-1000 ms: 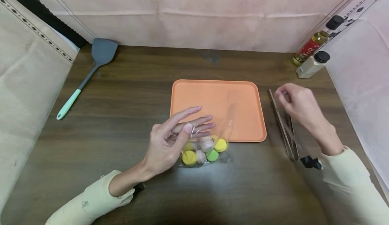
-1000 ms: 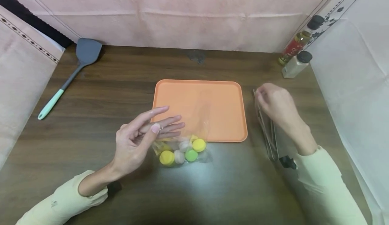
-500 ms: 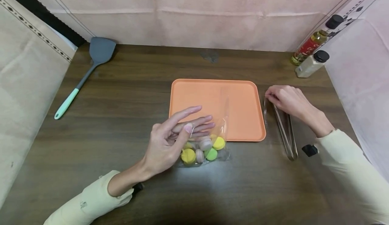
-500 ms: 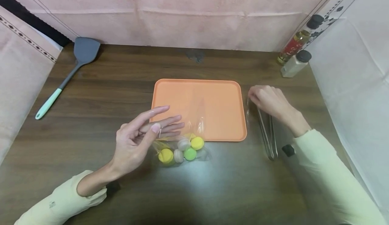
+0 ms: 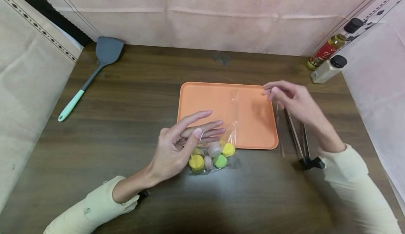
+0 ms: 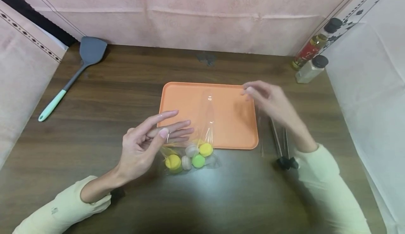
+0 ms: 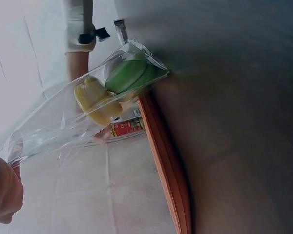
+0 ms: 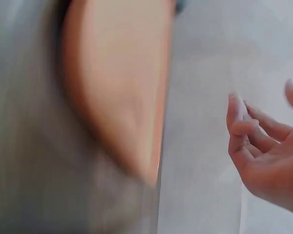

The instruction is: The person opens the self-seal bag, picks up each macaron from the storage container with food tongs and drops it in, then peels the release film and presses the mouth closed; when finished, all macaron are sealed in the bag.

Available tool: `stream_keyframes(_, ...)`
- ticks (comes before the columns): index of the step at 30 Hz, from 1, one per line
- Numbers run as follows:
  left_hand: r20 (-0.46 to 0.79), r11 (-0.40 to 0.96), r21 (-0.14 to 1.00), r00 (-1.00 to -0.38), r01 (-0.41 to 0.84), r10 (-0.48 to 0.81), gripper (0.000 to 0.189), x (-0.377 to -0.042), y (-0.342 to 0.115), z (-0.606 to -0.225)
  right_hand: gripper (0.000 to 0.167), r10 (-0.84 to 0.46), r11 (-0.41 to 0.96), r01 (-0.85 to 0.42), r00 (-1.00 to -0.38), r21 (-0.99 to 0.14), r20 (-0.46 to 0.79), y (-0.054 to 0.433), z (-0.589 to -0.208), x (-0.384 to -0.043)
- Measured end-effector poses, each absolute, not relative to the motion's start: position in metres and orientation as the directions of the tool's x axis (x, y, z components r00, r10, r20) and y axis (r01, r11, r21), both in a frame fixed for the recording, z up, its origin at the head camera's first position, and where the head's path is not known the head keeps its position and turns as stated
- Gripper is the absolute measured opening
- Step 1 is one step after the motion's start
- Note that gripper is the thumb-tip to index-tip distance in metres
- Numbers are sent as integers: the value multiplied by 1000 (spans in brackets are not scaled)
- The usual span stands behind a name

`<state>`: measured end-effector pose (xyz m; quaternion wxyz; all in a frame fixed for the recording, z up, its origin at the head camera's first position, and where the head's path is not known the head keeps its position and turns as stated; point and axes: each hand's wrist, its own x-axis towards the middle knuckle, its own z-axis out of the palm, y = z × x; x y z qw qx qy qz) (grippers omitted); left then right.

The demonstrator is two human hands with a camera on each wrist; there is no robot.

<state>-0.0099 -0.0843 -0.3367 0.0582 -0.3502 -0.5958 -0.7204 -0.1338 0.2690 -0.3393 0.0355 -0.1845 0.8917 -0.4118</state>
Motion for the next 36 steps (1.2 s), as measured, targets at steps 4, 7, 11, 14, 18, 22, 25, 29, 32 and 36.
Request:
stream_keyframes(4, 580, -277, 814, -744, 511, 332, 37, -12, -86, -337, 37, -495, 376, -217, -869, -901, 2, 228, -337, -120)
stream_keyframes(7, 582, -281, 812, -743, 512, 330, 38, -13, -87, -338, 38, -580, 226, -123, -814, -966, -32, 205, -346, -118)
stream_keyframes(11, 572, -281, 819, -752, 500, 328, 39, -13, -88, -339, 29, -598, 44, -44, -801, -998, 9, 194, -358, -117)
stream_keyframes(14, 555, -266, 830, -766, 490, 325, 39, -12, -88, -341, 26, -556, -44, -78, -826, -996, 89, 198, -363, -111)
stream_keyframes(18, 537, -262, 842, -780, 472, 320, 38, -12, -90, -341, 27, -522, -89, -126, -839, -988, 154, 208, -363, -103)
stream_keyframes(22, 532, -261, 844, -790, 468, 305, 37, -14, -93, -340, 25, -525, -56, -195, -828, -979, 195, 216, -358, -99)
stream_keyframes(25, 534, -251, 843, -792, 475, 295, 38, -18, -96, -340, 25, -536, -82, -270, -800, -959, 271, 220, -356, -96)
stream_keyframes(29, 534, -232, 844, -795, 483, 289, 39, -24, -100, -340, 24, -540, -131, -413, -733, -901, 414, 222, -358, -96)
stream_keyframes(32, 524, -198, 851, -801, 486, 288, 40, -28, -105, -341, 19, -524, -128, -532, -680, -837, 513, 222, -361, -96)
stream_keyframes(36, 496, -150, 868, -809, 474, 315, 43, -34, -111, -341, 17, -517, -211, -590, -609, -779, 601, 220, -364, -97)
